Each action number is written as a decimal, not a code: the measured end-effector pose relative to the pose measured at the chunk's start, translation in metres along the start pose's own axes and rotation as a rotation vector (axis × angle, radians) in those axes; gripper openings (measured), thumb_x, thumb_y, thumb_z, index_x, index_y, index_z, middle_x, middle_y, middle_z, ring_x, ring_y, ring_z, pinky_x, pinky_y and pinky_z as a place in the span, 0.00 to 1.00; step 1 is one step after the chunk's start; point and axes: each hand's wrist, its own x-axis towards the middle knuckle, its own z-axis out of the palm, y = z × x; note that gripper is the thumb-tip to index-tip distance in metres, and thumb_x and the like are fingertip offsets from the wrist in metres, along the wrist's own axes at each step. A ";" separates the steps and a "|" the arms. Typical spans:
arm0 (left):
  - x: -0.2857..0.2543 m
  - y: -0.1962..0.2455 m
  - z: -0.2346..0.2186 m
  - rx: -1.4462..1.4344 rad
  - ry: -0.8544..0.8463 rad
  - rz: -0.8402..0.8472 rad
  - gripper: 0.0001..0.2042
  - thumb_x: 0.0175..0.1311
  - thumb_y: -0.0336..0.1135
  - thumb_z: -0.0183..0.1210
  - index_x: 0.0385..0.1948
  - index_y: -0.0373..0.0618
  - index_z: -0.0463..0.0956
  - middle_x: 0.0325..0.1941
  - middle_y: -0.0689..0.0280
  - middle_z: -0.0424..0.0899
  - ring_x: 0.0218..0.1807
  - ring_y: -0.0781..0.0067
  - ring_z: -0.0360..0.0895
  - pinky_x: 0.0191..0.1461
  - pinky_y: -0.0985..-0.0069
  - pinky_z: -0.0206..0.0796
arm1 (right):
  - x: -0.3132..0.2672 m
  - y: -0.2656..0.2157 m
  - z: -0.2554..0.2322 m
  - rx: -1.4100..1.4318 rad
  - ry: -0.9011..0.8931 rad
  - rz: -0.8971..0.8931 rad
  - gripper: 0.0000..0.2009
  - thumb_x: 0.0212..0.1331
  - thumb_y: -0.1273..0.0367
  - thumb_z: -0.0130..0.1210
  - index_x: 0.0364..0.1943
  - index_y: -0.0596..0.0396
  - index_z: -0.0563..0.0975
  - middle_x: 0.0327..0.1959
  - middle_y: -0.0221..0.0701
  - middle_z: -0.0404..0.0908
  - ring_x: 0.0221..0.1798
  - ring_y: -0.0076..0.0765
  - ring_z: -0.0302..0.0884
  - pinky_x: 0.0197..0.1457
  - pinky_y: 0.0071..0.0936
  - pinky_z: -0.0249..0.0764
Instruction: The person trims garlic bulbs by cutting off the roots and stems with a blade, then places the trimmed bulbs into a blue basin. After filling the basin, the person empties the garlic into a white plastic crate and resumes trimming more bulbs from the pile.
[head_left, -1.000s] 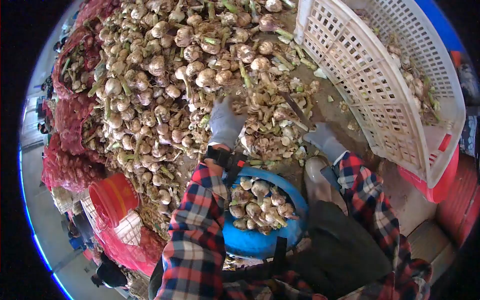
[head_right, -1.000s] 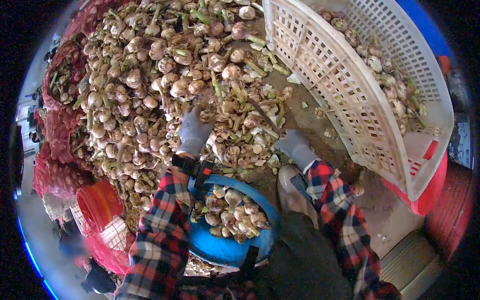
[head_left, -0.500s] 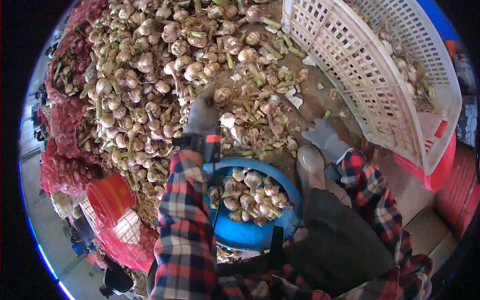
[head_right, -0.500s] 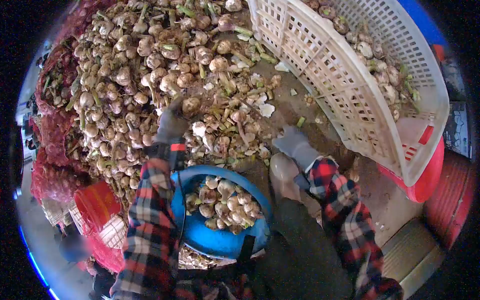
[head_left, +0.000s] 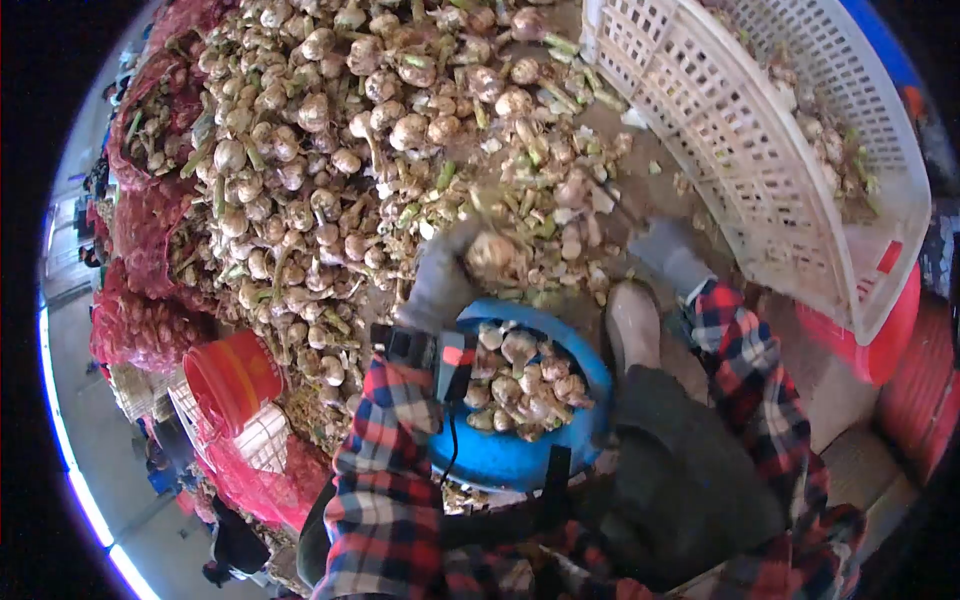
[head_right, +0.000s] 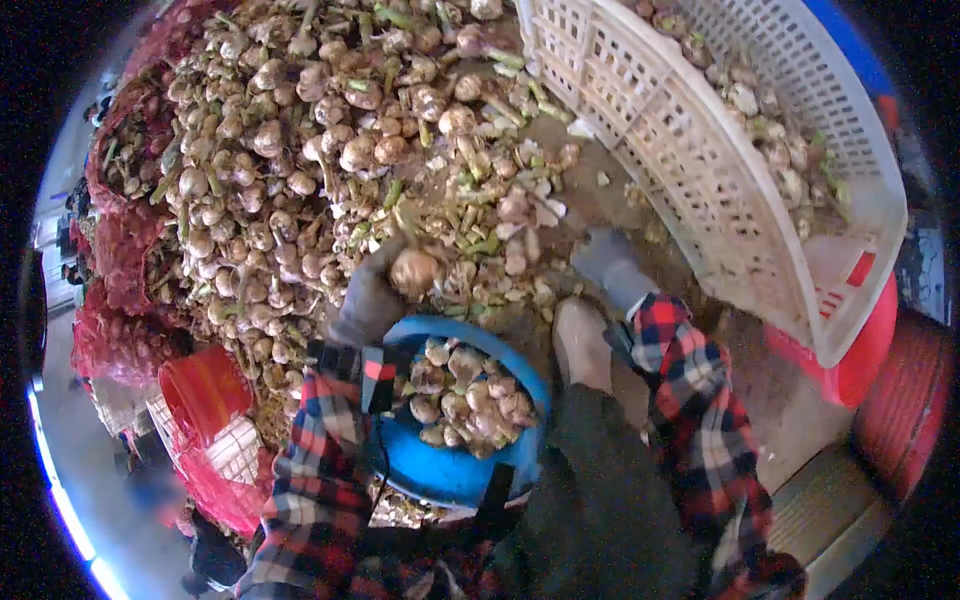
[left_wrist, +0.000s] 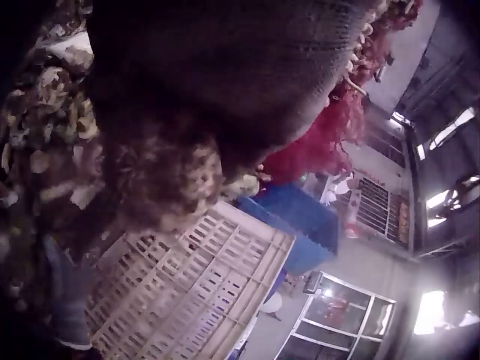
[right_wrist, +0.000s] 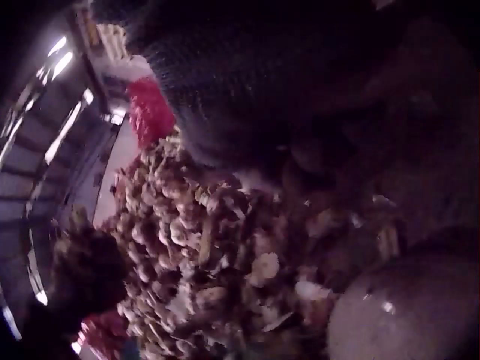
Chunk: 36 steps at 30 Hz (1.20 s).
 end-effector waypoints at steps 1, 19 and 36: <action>-0.002 -0.007 -0.003 0.675 0.058 0.340 0.13 0.49 0.25 0.51 0.38 0.32 0.65 0.36 0.60 0.73 0.38 0.72 0.71 0.42 0.81 0.63 | -0.005 -0.001 0.004 0.288 0.078 0.162 0.18 0.41 0.60 0.45 0.40 0.49 0.70 0.34 0.42 0.74 0.39 0.43 0.70 0.43 0.32 0.66; 0.012 -0.118 -0.011 1.489 0.868 0.145 0.20 0.37 0.38 0.59 0.37 0.45 0.69 0.29 0.62 0.76 0.30 0.69 0.74 0.35 0.75 0.65 | -0.043 -0.112 -0.026 0.091 0.324 -0.624 0.14 0.31 0.66 0.53 0.29 0.49 0.70 0.26 0.32 0.73 0.31 0.39 0.72 0.33 0.34 0.67; 0.006 0.047 -0.049 1.413 0.061 -0.064 0.17 0.50 0.48 0.49 0.35 0.46 0.72 0.32 0.61 0.76 0.33 0.65 0.73 0.39 0.75 0.63 | -0.012 -0.037 -0.010 0.053 0.070 0.068 0.22 0.40 0.57 0.47 0.43 0.50 0.68 0.40 0.42 0.71 0.45 0.44 0.67 0.49 0.34 0.61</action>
